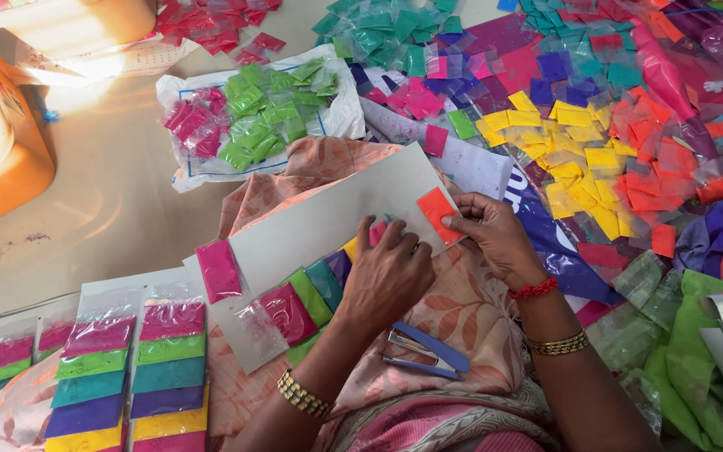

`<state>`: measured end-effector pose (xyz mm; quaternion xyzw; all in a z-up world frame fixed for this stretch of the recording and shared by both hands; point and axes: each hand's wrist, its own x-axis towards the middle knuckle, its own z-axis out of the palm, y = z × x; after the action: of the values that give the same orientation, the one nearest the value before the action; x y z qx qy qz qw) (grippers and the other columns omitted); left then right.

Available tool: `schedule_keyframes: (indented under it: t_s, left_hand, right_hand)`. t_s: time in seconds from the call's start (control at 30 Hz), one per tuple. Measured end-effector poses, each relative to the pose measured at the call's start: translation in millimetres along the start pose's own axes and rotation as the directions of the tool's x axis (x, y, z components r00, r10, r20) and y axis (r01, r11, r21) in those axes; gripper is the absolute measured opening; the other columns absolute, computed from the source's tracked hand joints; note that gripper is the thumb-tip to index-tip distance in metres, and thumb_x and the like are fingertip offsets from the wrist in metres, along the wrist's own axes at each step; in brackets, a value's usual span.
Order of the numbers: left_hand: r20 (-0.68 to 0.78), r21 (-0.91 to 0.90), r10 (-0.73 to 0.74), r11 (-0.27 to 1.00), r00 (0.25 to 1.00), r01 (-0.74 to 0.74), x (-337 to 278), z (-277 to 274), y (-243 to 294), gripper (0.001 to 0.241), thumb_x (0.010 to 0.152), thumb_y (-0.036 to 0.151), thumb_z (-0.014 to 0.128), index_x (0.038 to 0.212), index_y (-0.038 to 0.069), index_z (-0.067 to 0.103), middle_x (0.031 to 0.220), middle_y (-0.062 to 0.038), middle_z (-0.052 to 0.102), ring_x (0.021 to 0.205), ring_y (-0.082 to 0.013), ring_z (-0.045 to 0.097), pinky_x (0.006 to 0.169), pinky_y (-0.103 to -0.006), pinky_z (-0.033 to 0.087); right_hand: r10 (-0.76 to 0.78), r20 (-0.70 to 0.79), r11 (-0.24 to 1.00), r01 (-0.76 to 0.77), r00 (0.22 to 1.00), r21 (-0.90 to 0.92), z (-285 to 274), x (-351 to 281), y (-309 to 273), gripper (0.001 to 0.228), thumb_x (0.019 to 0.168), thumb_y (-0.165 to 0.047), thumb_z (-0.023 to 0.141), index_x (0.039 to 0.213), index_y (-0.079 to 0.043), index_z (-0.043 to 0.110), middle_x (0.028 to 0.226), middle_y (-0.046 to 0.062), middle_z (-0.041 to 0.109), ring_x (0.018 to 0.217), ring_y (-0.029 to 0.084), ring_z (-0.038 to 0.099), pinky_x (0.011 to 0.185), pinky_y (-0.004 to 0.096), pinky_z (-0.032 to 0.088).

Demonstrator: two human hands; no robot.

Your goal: The person sits on the floor and arranges small colorful folded plastic pieces in rainbow-colored rows on a white cardboard board, pressing each piece into place by hand. They fill the rows across the board, then set the finished board with the other completed boards and start a new one.

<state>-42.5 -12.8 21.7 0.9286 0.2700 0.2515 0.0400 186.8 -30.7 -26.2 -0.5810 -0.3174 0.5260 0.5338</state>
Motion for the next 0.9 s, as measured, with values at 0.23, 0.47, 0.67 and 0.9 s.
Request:
schedule_keyframes:
  t_s: [0.23, 0.47, 0.67, 0.9]
  left_hand:
    - [-0.102, 0.088, -0.063, 0.993, 0.993, 0.072, -23.7, 5.6, 10.1, 0.032, 0.085, 0.025, 0.07, 0.11, 0.005, 0.068, 0.11, -0.009, 0.063, 0.124, -0.0302, 0.053, 0.109, -0.0708, 0.032]
    - [-0.038, 0.16, -0.109, 0.981, 0.993, 0.114, -23.7, 21.0, 18.1, 0.046, 0.082, 0.019, 0.068, 0.125, 0.004, 0.064, 0.123, -0.01, 0.058, 0.126, -0.0295, 0.052, 0.112, -0.0742, 0.027]
    - [-0.048, 0.191, -0.11, 0.975, 0.993, 0.117, -28.7, 25.2, 19.3, 0.047, 0.083, 0.017, 0.064, 0.127, 0.001, 0.063, 0.134, -0.011, 0.057, 0.13, -0.0291, 0.051, 0.112, -0.075, 0.025]
    - [-0.192, 0.186, -0.092, 0.974, 0.977, 0.128, -29.6, 34.1, 17.1, 0.039, 0.089, 0.02, 0.063, 0.122, 0.0, 0.067, 0.125, -0.011, 0.062, 0.126, -0.0296, 0.053, 0.111, -0.0765, 0.025]
  right_hand:
    - [-0.02, -0.011, 0.999, 0.021, 1.0, 0.027, 0.2, 1.1, 1.4, 0.033, 0.086, -0.002, 0.077, 0.117, 0.0, 0.069, 0.101, 0.005, 0.073, 0.087, 0.009, 0.069, 0.074, 0.024, 0.059]
    - [-0.054, -0.012, 0.999, 0.054, 0.998, -0.002, 1.9, 1.3, -2.9, 0.033, 0.084, 0.001, 0.077, 0.116, 0.001, 0.07, 0.101, 0.007, 0.075, 0.086, 0.011, 0.07, 0.076, 0.025, 0.059]
    - [-0.053, 0.012, 0.999, 0.053, 0.999, 0.008, 3.8, -2.5, -12.5, 0.032, 0.084, 0.002, 0.077, 0.115, 0.003, 0.069, 0.101, 0.009, 0.074, 0.088, 0.013, 0.07, 0.079, 0.026, 0.058]
    - [-0.095, 0.046, 0.995, 0.096, 0.994, -0.012, -0.5, 2.8, -10.5, 0.03, 0.084, 0.002, 0.078, 0.113, 0.004, 0.068, 0.102, 0.01, 0.074, 0.09, 0.013, 0.071, 0.082, 0.026, 0.059]
